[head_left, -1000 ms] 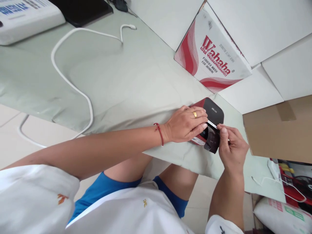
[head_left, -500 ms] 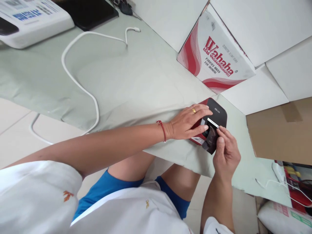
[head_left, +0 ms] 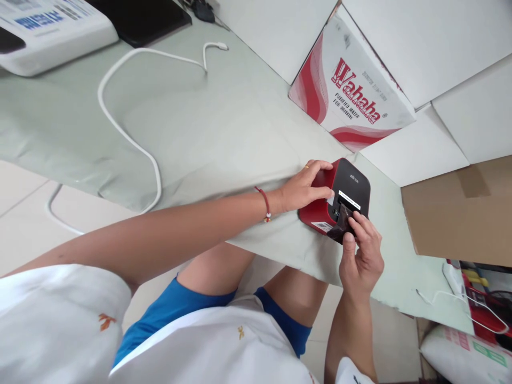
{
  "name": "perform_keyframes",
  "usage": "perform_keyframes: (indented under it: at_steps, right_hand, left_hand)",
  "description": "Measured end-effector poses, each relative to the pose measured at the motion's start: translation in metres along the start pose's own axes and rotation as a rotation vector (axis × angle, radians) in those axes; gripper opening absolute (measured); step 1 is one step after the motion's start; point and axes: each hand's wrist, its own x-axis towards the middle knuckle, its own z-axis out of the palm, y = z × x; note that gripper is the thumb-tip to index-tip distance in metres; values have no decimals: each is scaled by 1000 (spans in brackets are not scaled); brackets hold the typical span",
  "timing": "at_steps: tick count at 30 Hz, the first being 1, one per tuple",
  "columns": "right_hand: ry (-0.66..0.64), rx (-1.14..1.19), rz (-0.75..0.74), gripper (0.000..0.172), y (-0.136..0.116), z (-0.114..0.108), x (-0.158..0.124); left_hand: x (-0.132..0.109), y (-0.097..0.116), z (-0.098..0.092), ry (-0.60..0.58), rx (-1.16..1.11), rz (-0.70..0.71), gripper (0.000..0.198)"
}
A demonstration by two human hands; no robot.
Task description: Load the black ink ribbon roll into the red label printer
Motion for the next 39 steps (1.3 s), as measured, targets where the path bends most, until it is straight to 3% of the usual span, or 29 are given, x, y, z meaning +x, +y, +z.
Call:
perform_keyframes:
  at_steps: [9, 14, 18, 22, 28, 39]
  right_hand:
    - [-3, -15, 3, 38, 0, 0, -1]
    - [-14, -27, -18, 39, -1, -1, 0]
    - [69, -136, -16, 28, -3, -3, -3]
    - [91, -211, 20, 21, -3, -6, -4]
    - [72, -204, -47, 24, -2, -9, 0]
    - [61, -178, -91, 21, -4, -11, 11]
  left_hand:
    - [-3, 16, -6, -39, -158, -132, 78]
    - [-5, 10, -7, -50, -131, -24, 90]
    - [-1, -2, -6, -36, -131, 41, 96]
    - [-1, -3, -7, -74, -124, 64, 95]
    - [-4, 6, -14, -128, -97, 79, 88]
    - [-4, 3, -9, -137, -94, 61, 74]
